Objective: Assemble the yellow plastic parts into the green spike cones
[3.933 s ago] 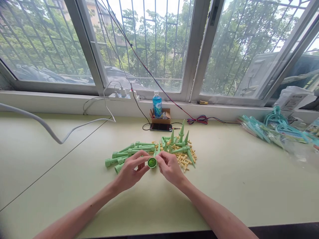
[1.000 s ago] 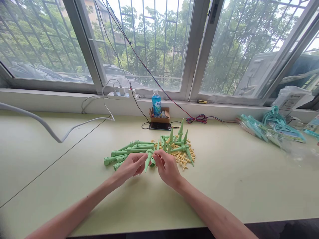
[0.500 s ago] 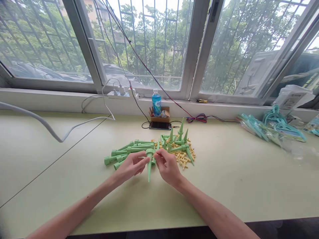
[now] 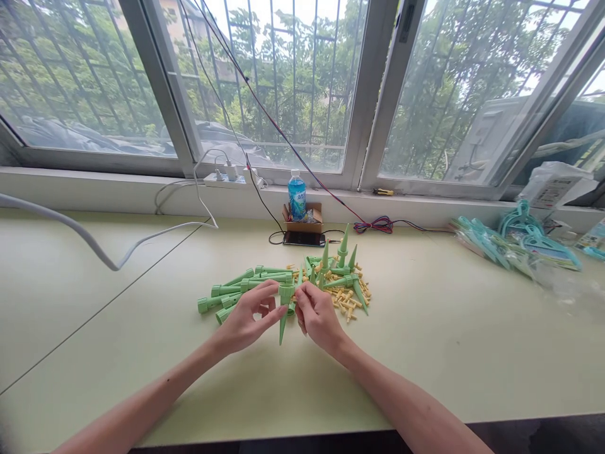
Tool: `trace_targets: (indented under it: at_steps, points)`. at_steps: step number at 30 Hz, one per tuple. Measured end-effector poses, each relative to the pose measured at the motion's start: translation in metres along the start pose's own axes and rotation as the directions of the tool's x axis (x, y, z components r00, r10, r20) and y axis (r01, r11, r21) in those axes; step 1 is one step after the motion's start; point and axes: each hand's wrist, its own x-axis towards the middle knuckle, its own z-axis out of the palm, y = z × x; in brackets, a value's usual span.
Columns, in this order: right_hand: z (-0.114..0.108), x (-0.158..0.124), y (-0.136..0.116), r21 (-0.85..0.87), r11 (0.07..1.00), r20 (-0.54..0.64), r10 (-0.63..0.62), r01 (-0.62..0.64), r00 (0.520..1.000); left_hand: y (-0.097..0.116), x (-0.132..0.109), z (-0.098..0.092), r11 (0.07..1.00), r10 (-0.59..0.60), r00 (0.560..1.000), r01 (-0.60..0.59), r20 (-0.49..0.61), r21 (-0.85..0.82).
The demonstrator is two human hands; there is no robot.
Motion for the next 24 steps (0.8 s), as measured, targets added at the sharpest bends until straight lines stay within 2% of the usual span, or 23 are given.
trace_targets:
  at_steps: [14,24]
  points:
    - [-0.0010,0.0005,-0.0004,0.080,0.995,0.054,0.053,-0.057,0.997,0.0052,-0.0012,-0.0013,0.996,0.070,0.996,-0.073,0.055,0.055]
    - [-0.0018,0.0016,-0.0037,0.067,0.995,0.079,0.073,-0.079,0.994,-0.0009,-0.0008,-0.0015,0.991,0.093,0.995,-0.096,0.042,0.088]
